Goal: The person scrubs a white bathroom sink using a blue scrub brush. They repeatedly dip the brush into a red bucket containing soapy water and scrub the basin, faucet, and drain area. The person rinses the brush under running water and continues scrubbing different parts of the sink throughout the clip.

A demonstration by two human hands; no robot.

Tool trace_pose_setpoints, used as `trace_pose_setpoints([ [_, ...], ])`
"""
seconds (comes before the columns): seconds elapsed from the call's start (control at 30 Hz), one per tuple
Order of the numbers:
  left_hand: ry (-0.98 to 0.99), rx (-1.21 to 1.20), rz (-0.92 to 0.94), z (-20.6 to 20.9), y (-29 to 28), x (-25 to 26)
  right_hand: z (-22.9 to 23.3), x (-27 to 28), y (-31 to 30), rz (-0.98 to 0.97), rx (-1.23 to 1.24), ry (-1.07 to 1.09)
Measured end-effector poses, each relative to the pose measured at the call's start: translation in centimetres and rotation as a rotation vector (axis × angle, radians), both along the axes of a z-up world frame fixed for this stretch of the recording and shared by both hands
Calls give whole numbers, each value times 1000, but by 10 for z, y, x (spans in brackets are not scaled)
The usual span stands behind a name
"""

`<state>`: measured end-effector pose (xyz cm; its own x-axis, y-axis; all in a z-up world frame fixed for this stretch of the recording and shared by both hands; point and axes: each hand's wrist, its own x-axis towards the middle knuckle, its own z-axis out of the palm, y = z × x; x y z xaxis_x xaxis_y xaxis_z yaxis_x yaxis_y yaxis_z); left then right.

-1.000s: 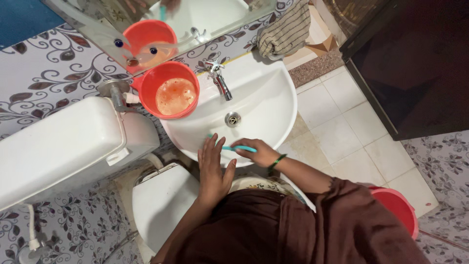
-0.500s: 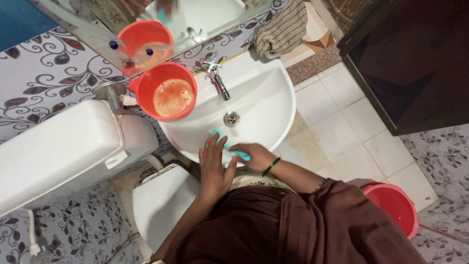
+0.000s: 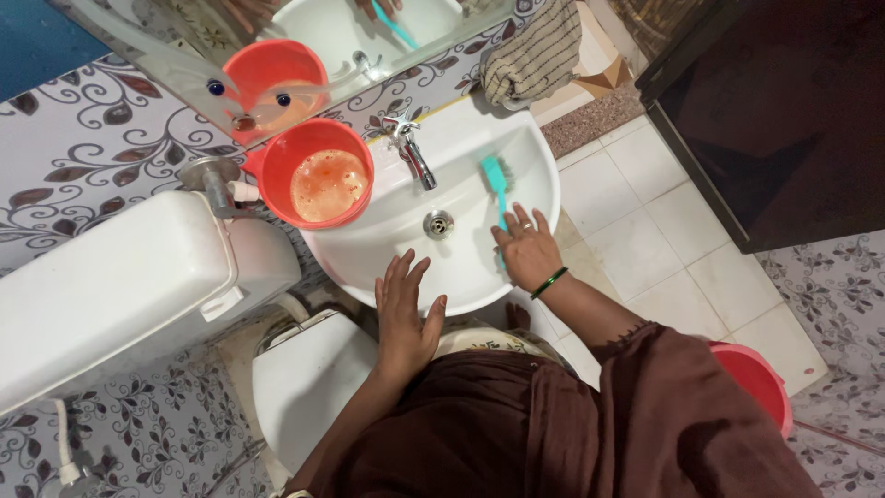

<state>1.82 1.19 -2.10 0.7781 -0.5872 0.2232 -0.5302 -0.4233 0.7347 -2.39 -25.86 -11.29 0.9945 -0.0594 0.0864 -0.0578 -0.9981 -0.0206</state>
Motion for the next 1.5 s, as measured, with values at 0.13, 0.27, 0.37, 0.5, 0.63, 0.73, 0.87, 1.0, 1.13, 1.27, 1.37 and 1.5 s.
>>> trace_pose_setpoints([
  [0.13,-8,3,8,-3,0,1,1,15,47,70,384,160],
  [0.27,-30,-8,13,-4,2,1,45,12,88,-13,918,306],
  [0.37,-37,-21,14,-3,2,3,61,3,88,80,1016,332],
  [0.5,-19,-23,8,-2,1,2,43,-10,50,198,312,363],
  [0.63,-9,-15,-3,0,0,4,35,-8,-13,69,-81,122],
  [0.73,-6,-3,-8,-1,-2,4,40,-17,-29,29,-199,-23],
  [0.87,-16,-7,-14,-1,-2,4,43,-12,9,25,189,316],
  [1.0,-32,-2,-16,-2,-1,4,67,-22,54,42,1092,399],
  [1.13,-31,-23,-18,-2,-2,2,72,-26,48,32,1171,335],
  [1.27,-36,-16,-24,-1,-4,3,64,-33,2,-55,459,336],
  [1.37,-35,-11,-33,-1,-5,2,66,-34,-30,-2,-94,-181],
  [1.5,-36,-9,-33,0,-8,2,52,-30,-26,26,-1,-115],
])
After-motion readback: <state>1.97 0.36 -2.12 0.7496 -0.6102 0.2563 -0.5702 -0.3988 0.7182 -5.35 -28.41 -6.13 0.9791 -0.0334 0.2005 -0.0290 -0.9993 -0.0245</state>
